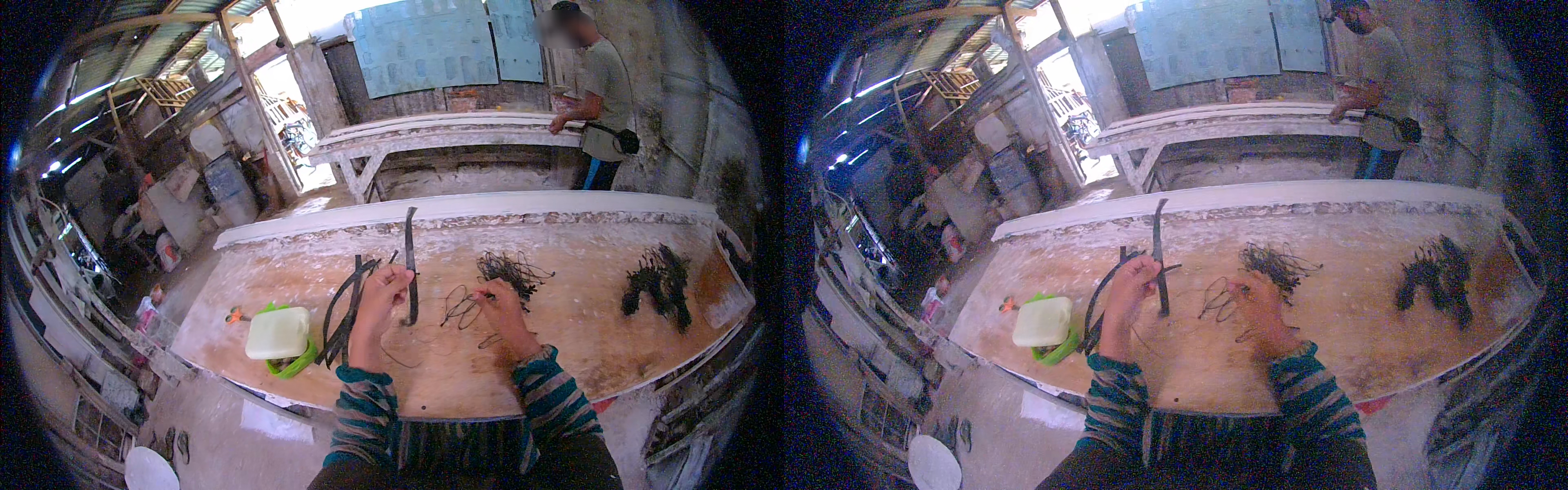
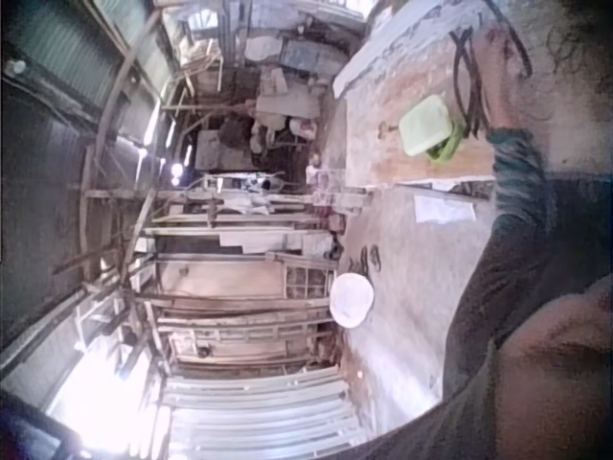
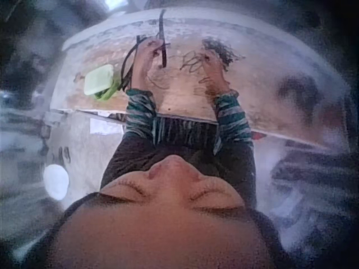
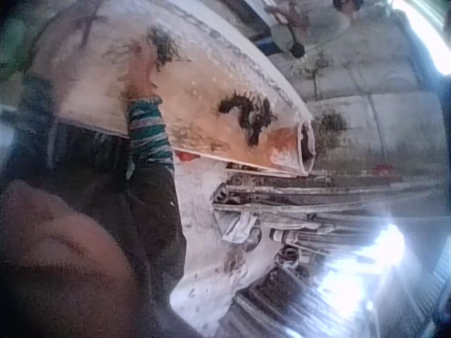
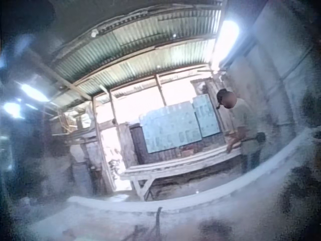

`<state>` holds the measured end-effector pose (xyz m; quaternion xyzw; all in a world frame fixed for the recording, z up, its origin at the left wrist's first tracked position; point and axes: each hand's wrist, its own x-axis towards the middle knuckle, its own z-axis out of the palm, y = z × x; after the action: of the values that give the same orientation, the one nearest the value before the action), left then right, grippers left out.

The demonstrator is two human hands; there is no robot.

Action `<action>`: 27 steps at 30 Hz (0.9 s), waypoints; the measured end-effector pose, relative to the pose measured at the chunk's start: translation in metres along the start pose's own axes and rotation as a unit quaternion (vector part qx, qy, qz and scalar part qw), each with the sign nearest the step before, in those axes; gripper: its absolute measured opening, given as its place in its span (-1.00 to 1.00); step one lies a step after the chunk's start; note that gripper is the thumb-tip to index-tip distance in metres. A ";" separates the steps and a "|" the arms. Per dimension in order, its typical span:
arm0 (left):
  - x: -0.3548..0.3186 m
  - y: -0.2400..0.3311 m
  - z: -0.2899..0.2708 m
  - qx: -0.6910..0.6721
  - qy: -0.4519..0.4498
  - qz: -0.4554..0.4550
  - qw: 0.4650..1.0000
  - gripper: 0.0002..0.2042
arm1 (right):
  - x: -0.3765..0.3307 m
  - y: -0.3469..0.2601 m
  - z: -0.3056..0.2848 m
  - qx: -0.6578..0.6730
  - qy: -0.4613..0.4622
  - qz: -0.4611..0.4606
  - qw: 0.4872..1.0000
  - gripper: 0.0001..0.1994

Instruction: The person stands at a workbench and repeatedly picks up, separates, and sorts thin black strips of material by hand. A coworker in the background works on a separate white object.

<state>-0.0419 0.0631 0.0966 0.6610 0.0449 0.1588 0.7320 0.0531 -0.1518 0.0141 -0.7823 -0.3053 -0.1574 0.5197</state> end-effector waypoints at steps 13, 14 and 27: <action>0.012 -0.060 0.037 -0.299 -0.069 -0.097 0.947 -0.95 | -0.002 -0.041 -0.009 0.357 -0.240 0.138 0.892 -0.80; 0.012 -0.061 0.035 -0.304 -0.079 -0.089 0.945 -0.96 | -0.002 -0.046 -0.009 0.374 -0.227 0.144 0.887 -0.81; 0.000 -0.063 0.048 -0.252 -0.097 -0.072 0.960 -0.89 | -0.003 -0.030 -0.002 0.412 -0.166 0.166 0.881 -0.88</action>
<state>-0.0173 0.0123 0.0406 0.4628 -0.0200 0.0466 0.8850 0.0317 -0.1462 0.0351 -0.5516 -0.2901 0.2032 0.7551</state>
